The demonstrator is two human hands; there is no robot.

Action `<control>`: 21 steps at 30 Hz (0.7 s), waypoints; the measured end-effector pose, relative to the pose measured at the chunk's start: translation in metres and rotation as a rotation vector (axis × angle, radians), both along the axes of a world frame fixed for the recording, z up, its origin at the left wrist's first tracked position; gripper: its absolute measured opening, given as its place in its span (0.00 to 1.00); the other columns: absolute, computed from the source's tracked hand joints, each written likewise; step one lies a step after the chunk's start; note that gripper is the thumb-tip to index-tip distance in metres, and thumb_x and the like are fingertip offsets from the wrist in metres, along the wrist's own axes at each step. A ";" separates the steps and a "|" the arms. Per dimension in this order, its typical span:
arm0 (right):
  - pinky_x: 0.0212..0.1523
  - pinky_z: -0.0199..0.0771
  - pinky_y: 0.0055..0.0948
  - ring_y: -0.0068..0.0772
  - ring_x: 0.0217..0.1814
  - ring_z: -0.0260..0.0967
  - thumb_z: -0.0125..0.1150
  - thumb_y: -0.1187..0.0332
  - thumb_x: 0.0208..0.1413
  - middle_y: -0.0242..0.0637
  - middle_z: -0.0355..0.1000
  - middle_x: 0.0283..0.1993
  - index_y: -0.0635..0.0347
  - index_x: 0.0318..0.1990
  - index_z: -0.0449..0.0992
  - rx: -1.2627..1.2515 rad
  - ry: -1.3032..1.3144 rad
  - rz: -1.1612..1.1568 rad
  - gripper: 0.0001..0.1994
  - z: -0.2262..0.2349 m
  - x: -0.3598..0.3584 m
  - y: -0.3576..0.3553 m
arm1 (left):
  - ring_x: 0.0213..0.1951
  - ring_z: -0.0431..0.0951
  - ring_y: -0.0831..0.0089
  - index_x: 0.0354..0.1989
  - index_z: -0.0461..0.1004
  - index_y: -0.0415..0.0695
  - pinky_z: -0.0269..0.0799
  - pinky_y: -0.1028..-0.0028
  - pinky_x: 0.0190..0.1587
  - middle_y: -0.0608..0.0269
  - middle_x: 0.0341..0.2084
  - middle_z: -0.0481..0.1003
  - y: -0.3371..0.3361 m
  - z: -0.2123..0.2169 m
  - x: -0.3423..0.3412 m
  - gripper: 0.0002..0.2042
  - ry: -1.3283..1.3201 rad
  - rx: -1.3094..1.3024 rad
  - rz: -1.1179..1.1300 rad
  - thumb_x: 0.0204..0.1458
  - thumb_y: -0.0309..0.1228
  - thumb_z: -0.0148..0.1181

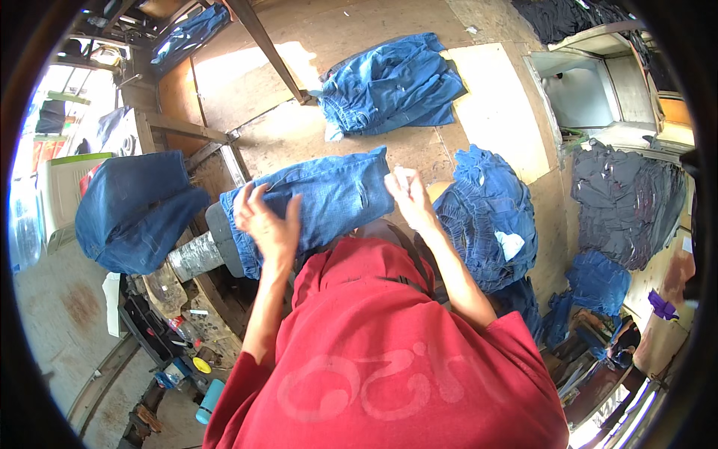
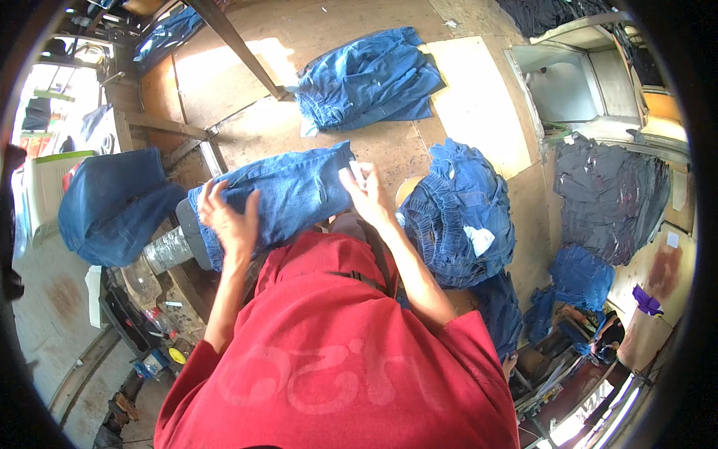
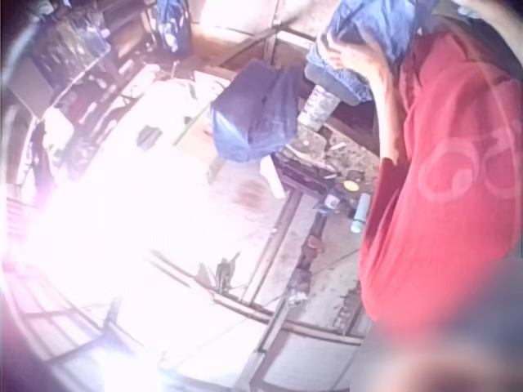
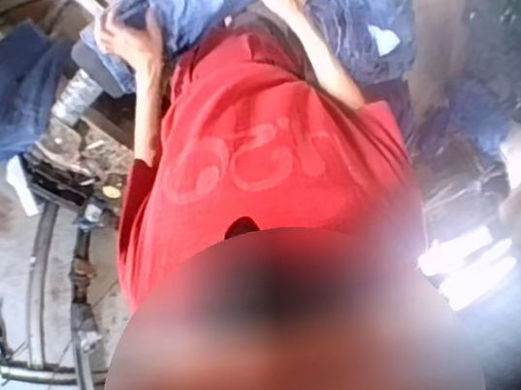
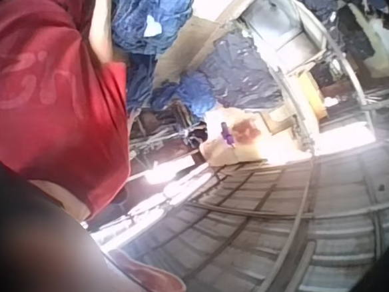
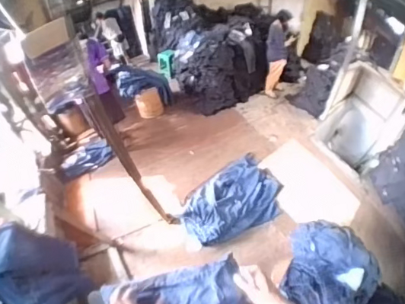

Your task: The person uses a small metal tool to scrape and smooth the surface of a pair of blue jeans laid on a workbench. They repeatedly scrape different areas, lift and reposition the jeans, and continue the scraping action across the garment.

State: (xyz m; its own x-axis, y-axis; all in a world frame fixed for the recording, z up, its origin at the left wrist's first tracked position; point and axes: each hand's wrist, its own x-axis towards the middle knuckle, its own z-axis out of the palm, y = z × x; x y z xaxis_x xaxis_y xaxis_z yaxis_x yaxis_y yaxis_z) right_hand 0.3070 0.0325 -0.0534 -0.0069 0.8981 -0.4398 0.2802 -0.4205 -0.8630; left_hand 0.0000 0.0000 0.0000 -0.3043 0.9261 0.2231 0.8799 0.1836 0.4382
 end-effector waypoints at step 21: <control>0.46 0.81 0.36 0.36 0.34 0.84 0.67 0.75 0.58 0.38 0.85 0.39 0.58 0.48 0.84 0.656 -0.409 0.278 0.11 0.062 -0.188 -0.037 | 0.38 0.85 0.53 0.43 0.85 0.40 0.79 0.59 0.43 0.47 0.35 0.83 0.125 -0.063 -0.117 0.23 -0.332 -0.639 -0.907 0.59 0.51 0.68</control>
